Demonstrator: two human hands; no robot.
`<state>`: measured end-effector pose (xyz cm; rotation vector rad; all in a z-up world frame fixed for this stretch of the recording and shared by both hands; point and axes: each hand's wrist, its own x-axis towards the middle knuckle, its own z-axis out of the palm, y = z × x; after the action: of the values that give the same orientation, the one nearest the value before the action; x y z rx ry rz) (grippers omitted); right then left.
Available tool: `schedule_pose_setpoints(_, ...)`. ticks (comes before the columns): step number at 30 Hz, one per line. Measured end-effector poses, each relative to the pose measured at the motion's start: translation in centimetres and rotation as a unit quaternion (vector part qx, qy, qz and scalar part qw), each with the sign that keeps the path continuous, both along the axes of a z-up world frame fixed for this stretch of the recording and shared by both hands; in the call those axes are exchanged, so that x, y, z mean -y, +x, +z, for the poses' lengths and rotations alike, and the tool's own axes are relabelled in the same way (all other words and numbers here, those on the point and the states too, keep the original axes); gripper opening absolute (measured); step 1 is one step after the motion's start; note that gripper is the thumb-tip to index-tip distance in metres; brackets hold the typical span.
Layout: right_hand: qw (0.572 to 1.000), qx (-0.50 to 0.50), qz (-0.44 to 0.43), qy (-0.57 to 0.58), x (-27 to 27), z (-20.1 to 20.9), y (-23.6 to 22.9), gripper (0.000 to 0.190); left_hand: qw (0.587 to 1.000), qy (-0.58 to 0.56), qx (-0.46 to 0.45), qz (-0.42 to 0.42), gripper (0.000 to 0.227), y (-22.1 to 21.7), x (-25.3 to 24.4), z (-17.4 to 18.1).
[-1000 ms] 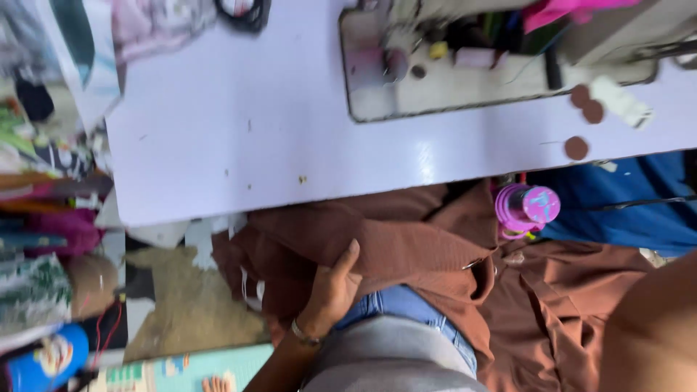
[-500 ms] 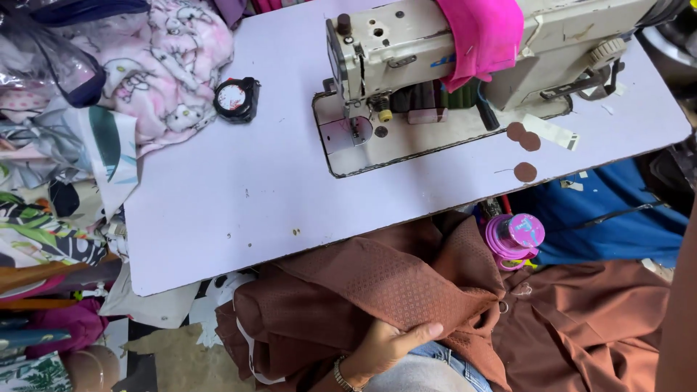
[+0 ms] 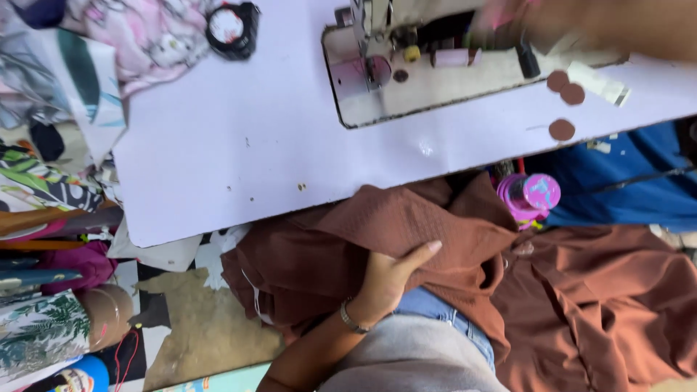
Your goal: Cutting circular holes in brown fabric using a small hand tool at a sewing workstation.
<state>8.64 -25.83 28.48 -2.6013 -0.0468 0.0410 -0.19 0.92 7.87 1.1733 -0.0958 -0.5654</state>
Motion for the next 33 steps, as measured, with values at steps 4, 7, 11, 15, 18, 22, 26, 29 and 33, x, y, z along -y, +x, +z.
schedule_pose_setpoints(4, 0.942, -0.325, -0.063, 0.053, -7.9, -5.5, -6.4, 0.05, 0.999, 0.015, -0.008, 0.048, 0.028, 1.1, 0.2, -0.9)
schedule_pose_setpoints(7, 0.953, -0.144, -0.077, 0.256, -7.1, -14.8, -12.6, 0.041, 0.996, 0.068, 0.012, 0.054, 0.027, 1.4, -0.3, -0.7)
schedule_pose_setpoints(11, 0.897, -0.089, -0.2, 0.384, -7.9, -20.8, -17.6, 0.048, 0.991, 0.108, 0.01, 0.078, 0.03, 0.8, -0.2, -2.3)
schedule_pose_setpoints(15, 0.79, -0.143, -0.281, 0.526, -11.4, -23.8, -18.9, 0.044, 0.987, 0.143, 0.044, 0.061, 0.061, 0.2, -0.5, -4.1)
schedule_pose_setpoints(18, 0.764, -0.13, -0.261, 0.576, -12.8, -23.4, -18.2, 0.042, 0.98, 0.176, 0.069, 0.058, 0.063, -0.2, -0.8, -4.4)
schedule_pose_setpoints(22, 0.73, -0.137, -0.267, 0.614, -13.5, -23.5, -17.6, 0.04, 0.975, 0.182, 0.101, 0.077, 0.061, -0.6, -1.1, -6.1)
schedule_pose_setpoints(26, 0.69, -0.144, -0.29, 0.647, -14.1, -23.4, -17.4, 0.039, 0.972, 0.18, 0.119, 0.093, 0.056, -0.5, -1.0, -6.0)
schedule_pose_setpoints(29, 0.663, -0.175, -0.317, 0.655, -14.3, -22.7, -17.3, 0.039, 0.969, 0.178, 0.127, 0.112, 0.057, -0.6, -0.8, -6.1)
schedule_pose_setpoints(33, 0.626, -0.184, -0.34, 0.677, -14.6, -22.3, -17.2, 0.042, 0.963, 0.181, 0.154, 0.126, 0.054, -1.4, -0.6, -7.4)
